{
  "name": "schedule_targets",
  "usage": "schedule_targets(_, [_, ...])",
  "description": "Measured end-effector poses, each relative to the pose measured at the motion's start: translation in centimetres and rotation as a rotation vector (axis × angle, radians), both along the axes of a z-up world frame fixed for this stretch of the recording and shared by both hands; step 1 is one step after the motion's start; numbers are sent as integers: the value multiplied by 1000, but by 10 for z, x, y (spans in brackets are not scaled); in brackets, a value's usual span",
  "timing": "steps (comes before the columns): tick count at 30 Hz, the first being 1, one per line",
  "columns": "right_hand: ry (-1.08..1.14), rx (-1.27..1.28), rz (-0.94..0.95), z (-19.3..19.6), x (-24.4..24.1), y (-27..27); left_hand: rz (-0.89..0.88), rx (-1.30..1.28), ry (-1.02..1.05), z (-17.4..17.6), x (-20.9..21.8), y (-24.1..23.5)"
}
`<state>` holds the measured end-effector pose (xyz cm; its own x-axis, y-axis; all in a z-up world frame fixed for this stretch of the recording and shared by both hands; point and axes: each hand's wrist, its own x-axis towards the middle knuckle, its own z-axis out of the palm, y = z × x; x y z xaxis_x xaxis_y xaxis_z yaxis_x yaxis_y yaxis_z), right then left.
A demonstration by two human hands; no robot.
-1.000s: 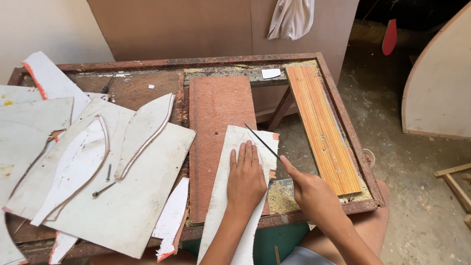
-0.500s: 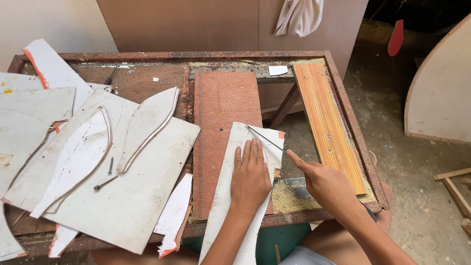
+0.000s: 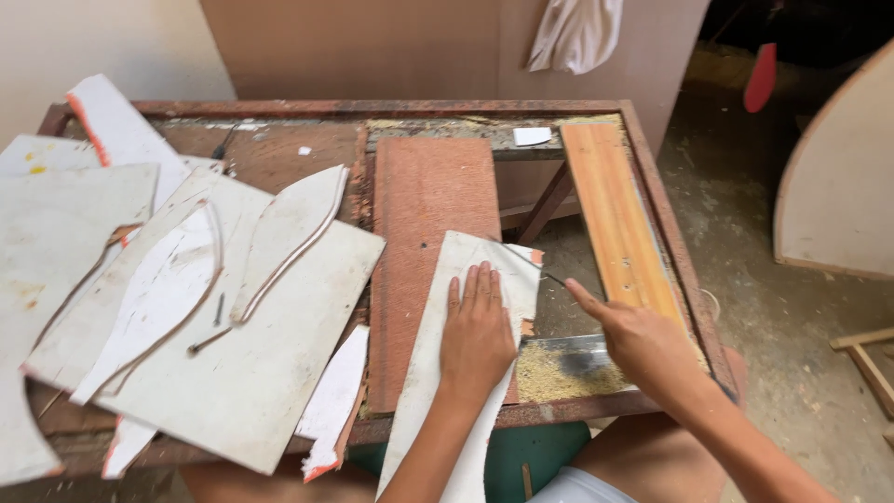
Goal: Using a hand saw to cut a curved pattern out of a thin metal sheet on a workbench.
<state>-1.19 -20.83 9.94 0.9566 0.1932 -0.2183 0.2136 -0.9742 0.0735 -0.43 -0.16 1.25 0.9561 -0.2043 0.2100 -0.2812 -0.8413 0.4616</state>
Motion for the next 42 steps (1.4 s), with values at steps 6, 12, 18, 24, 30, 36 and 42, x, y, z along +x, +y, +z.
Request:
schedule_targets(6, [-161,385,-226,0,-24,-6,-210,20,-102,-8,34,22])
schedule_targets(12, [-239,205,-359,14,-51,-38,-197,155,74,0,121,88])
schedule_targets(18, [-198,559,-641,20,-75,-63,-845,200,-190,-5,97,75])
schedule_targets(24, [-262,560,-727,17,-103,-90,337,30,36,75,115,137])
schedule_targets(30, [-393,658,-694,16,-124,-82,294,-102,702,117,-34,124])
schedule_targets(36, [-431,746,-673,-7,-135,-97,379,70,881,37,-131,144])
schedule_targets(42, [-391,836,-662,-30,-147,-114,644,13,981,20,-173,126])
